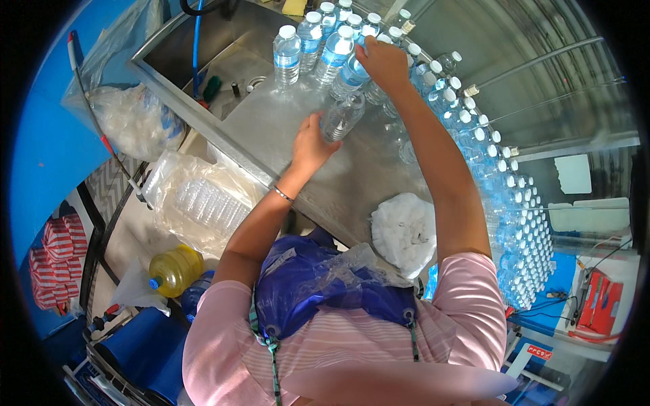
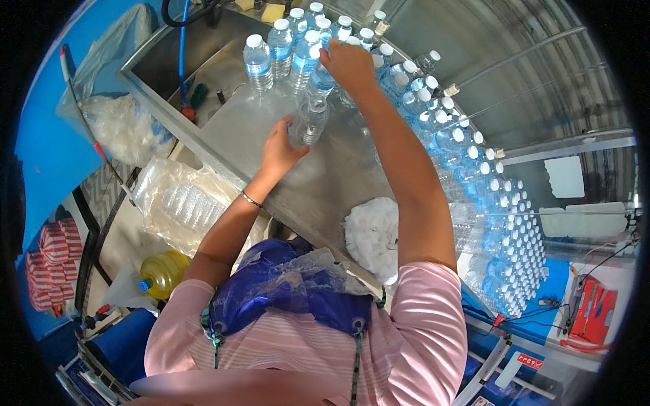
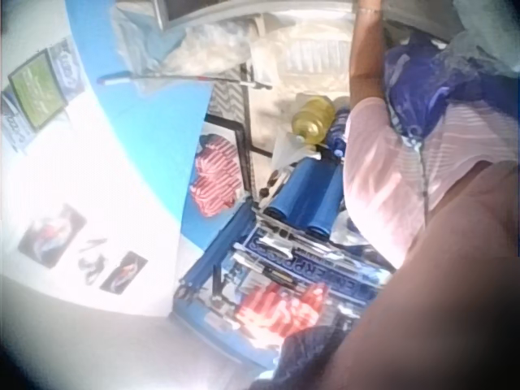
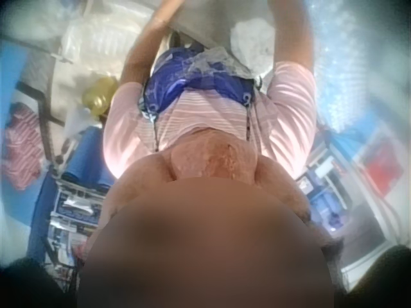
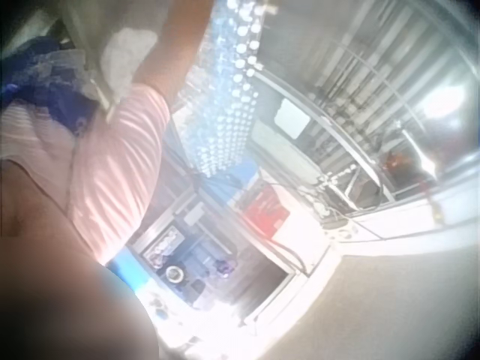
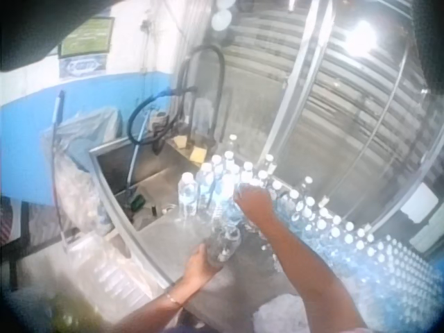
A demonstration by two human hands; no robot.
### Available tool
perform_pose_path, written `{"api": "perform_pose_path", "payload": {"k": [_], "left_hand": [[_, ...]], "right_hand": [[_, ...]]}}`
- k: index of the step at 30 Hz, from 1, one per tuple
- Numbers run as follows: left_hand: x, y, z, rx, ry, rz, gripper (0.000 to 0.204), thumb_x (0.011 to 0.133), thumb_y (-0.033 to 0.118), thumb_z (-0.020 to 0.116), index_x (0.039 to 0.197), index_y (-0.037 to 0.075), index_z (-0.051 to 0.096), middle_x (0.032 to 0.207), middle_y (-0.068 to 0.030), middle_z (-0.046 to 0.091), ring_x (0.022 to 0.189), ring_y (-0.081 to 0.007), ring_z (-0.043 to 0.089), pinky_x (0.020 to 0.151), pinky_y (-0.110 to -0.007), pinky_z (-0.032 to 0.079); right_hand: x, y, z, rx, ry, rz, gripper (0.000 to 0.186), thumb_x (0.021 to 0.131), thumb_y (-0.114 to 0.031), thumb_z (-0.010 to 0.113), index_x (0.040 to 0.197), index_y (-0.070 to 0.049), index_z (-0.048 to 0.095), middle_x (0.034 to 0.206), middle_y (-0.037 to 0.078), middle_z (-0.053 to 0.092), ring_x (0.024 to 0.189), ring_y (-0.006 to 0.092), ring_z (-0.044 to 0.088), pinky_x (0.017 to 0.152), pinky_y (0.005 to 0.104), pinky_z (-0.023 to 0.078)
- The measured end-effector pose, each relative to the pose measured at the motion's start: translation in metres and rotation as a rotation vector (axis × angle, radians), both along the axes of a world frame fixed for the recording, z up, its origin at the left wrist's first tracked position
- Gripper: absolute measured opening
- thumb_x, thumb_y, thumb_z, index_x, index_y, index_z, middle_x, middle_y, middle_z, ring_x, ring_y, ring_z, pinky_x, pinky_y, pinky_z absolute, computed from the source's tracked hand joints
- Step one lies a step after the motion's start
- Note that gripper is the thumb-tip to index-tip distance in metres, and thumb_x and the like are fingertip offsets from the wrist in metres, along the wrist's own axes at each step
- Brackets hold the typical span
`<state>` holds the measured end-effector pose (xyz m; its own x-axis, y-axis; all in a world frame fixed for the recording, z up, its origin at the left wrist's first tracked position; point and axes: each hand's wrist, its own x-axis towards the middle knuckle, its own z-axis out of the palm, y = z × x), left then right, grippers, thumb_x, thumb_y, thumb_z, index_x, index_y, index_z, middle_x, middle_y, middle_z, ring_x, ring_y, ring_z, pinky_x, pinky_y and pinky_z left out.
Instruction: The person repeatedly picks up empty plastic bottles from a stack, applies a blue label to each bottle, and places the labeled bottles onto a metal table. The person handles the bottles one at a time and arranges them in rows.
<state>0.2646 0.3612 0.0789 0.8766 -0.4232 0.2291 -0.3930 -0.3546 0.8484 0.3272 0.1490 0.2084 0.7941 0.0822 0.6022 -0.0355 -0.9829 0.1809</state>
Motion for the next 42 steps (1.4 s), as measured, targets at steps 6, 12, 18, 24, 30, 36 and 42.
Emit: {"api": "perform_pose_path", "payload": {"k": [6,12,18,24,30,36,42], "left_hand": [[0.01,-0.017,-0.004,-0.049,-0.068,-0.032,0.077,0.062,0.019,0.086,0.126,0.001,0.047,0.118,-0.0199,0.059,0.104,-0.037,0.06,0.086,-0.041,0.049],[0.009,-0.027,0.006,-0.046,0.016,-0.02,0.067,0.064,0.02,0.085,0.119,0.001,0.052,0.111,-0.0194,0.061,0.096,-0.0346,0.063,0.078,-0.04,0.051],[-0.047,-0.042,0.054,-0.105,-0.197,-0.27,0.064,0.065,0.02,0.084,0.119,0.003,0.055,0.112,-0.0169,0.06,0.099,-0.0333,0.061,0.084,-0.041,0.05],[-0.143,-0.077,0.089,-0.067,-0.134,-0.693,0.062,0.072,0.025,0.08,0.123,0.004,0.052,0.114,-0.015,0.059,0.102,-0.0338,0.059,0.085,-0.043,0.048],[-0.193,-0.101,0.089,-0.18,0.066,-0.903,0.052,0.08,0.019,0.071,0.127,0.006,0.051,0.118,-0.0165,0.058,0.106,-0.0354,0.058,0.086,-0.042,0.049],[-0.195,-0.109,0.066,-0.301,0.657,-0.964,0.032,0.1,0.017,0.046,0.126,0.004,0.057,0.12,-0.0132,0.061,0.096,-0.0225,0.066,0.079,-0.03,0.052],[-0.209,-0.11,0.071,-0.371,0.999,-0.899,0.036,0.102,0.019,0.038,0.13,0.004,0.055,0.122,-0.011,0.06,0.096,-0.0222,0.067,0.082,-0.029,0.053]], "right_hand": [[0.015,-0.006,-0.006,-0.017,0.015,0.062,0.037,0.084,-0.044,0.065,0.079,-0.008,0.06,0.065,0.011,0.063,0.063,0.0291,0.065,0.053,0.0398,0.05],[-0.053,-0.001,0.009,0.465,0.112,-0.017,0.051,0.091,-0.052,0.053,0.12,-0.011,0.06,0.089,0.013,0.059,0.076,0.0271,0.059,0.064,0.0389,0.047],[-0.229,0.027,0.029,0.804,0.123,0.129,0.062,0.081,-0.04,0.073,0.133,-0.013,0.054,0.097,0.003,0.051,0.074,0.0147,0.049,0.066,0.0286,0.042],[-0.357,0.051,0.056,1.011,0.036,-0.31,0.071,0.068,-0.01,0.082,0.133,-0.01,0.052,0.095,0.003,0.058,0.067,0.0106,0.05,0.059,0.0241,0.043],[-0.464,0.039,0.039,0.956,-0.314,-0.649,0.065,0.075,-0.018,0.081,0.131,-0.007,0.05,0.106,0.011,0.067,0.072,0.0136,0.063,0.061,0.0277,0.053],[-0.559,-0.016,-0.025,0.942,-0.395,-1.303,0.067,0.083,-0.037,0.074,0.132,-0.001,0.044,0.103,0.018,0.068,0.074,0.0239,0.068,0.065,0.0352,0.052],[-0.577,-0.055,-0.064,0.78,-0.449,-1.203,0.071,0.083,-0.04,0.074,0.131,0.001,0.043,0.102,0.019,0.068,0.073,0.0264,0.068,0.065,0.0366,0.052]]}}
